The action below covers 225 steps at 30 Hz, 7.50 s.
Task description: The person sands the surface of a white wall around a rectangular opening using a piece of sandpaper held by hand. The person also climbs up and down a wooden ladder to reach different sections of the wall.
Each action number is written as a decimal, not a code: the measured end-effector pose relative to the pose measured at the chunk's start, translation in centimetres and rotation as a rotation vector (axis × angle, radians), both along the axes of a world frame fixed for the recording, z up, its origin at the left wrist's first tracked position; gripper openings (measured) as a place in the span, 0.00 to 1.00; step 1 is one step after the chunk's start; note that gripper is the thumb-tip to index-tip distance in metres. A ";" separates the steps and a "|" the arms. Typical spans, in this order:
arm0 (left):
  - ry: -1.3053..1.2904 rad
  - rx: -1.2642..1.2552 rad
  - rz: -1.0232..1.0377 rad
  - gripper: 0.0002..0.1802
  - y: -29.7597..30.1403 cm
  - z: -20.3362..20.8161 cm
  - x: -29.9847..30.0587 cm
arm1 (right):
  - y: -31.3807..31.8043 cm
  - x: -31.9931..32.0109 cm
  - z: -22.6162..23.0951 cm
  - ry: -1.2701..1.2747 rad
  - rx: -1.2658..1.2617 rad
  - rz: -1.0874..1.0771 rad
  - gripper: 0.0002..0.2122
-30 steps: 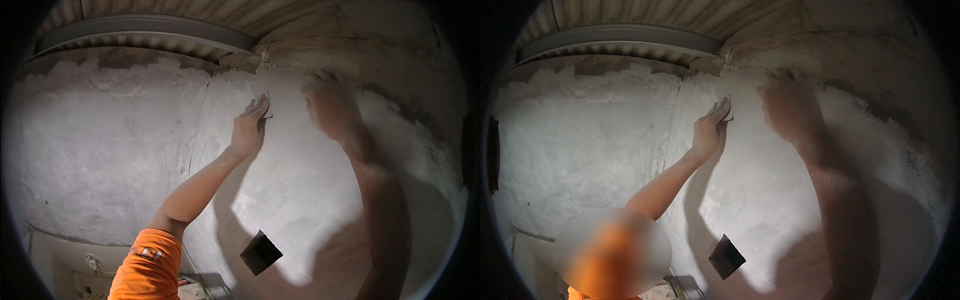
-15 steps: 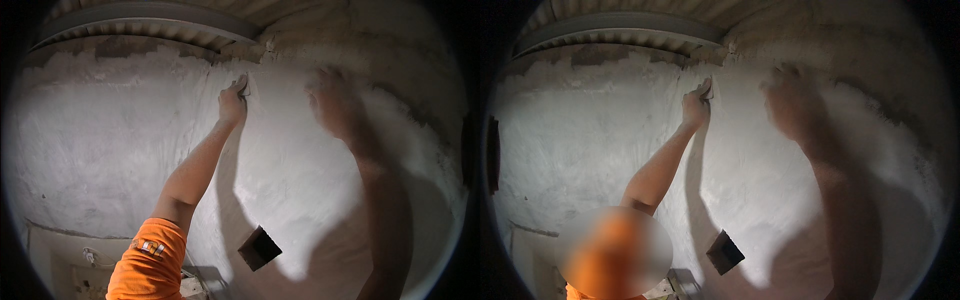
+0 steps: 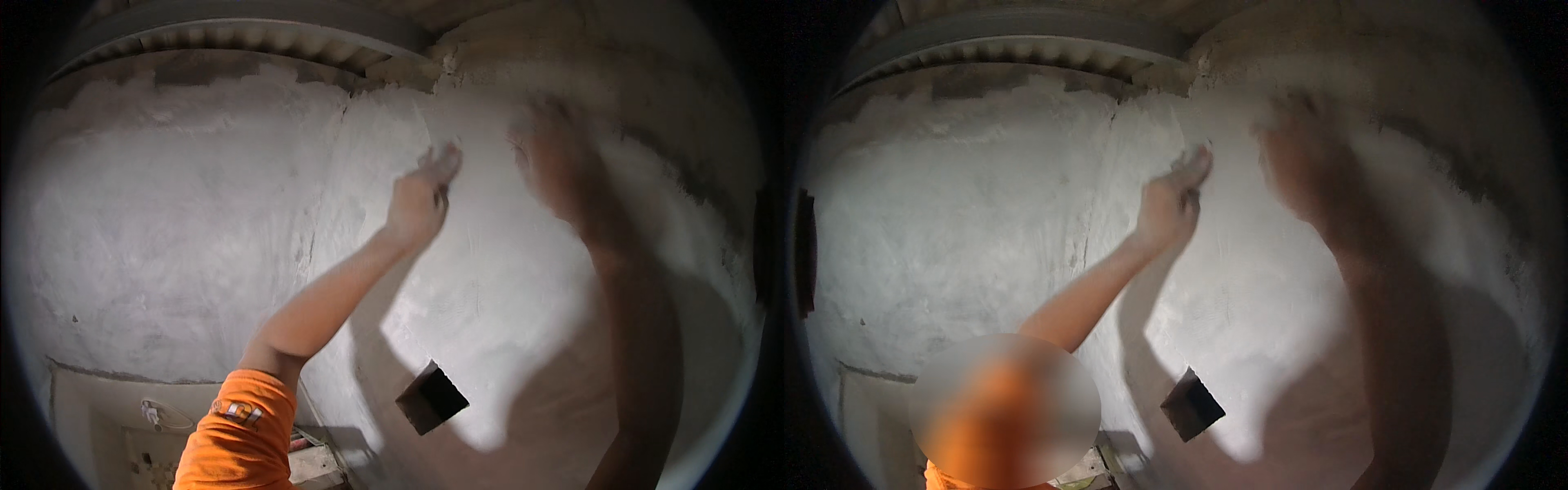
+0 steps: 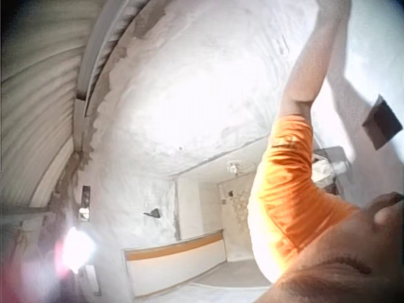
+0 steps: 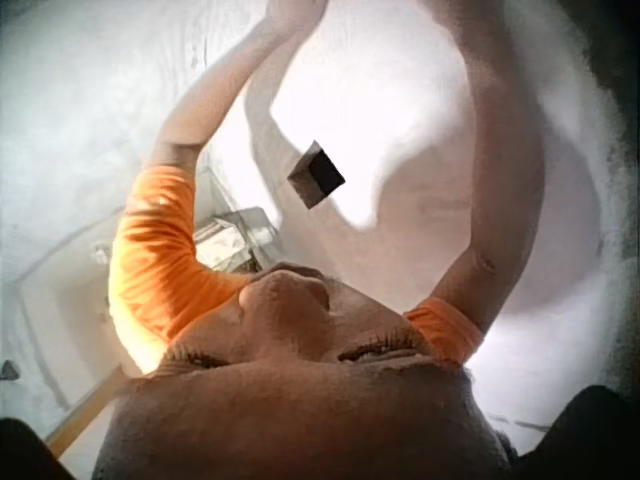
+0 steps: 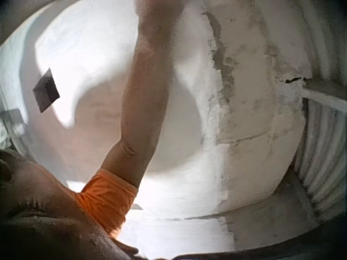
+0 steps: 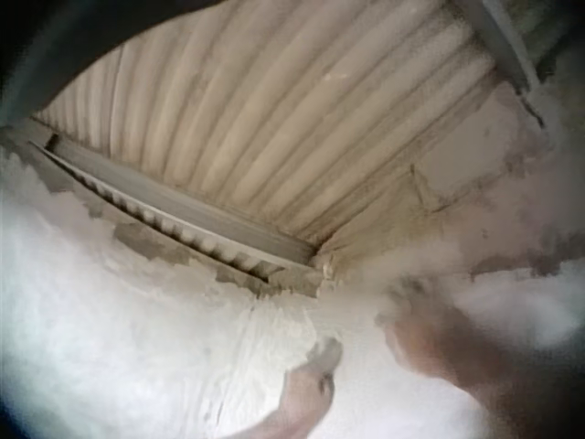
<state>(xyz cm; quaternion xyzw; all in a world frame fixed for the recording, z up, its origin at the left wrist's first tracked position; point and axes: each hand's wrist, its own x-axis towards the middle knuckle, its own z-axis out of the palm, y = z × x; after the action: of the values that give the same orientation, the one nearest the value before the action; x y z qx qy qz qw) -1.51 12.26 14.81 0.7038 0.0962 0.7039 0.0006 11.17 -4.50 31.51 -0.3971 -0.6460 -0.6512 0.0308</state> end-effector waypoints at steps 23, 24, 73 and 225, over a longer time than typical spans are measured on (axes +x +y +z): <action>-0.268 -0.188 -0.275 0.24 -7.9 4.8 3.9 | -3.4 -3.1 1.9 0.338 -0.155 -0.231 0.12; -0.283 -0.230 -0.220 0.24 -6.7 5.2 3.0 | -4.2 -2.5 1.9 0.215 -0.127 -0.203 0.13; -0.056 0.196 0.199 0.18 -4.7 10.0 0.5 | -9.1 -2.6 -4.6 0.153 0.140 -0.287 0.15; 0.228 -0.767 -0.094 0.37 -10.6 -31.0 -13.2 | 13.0 -4.3 -26.4 -0.074 -0.189 -0.293 0.13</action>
<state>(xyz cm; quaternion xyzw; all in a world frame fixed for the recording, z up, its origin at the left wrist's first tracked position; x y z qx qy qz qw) -14.72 1.67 -16.23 0.7297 0.3193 0.5334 0.2848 6.89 8.47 5.06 -0.4640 -0.6402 -0.5992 -0.1256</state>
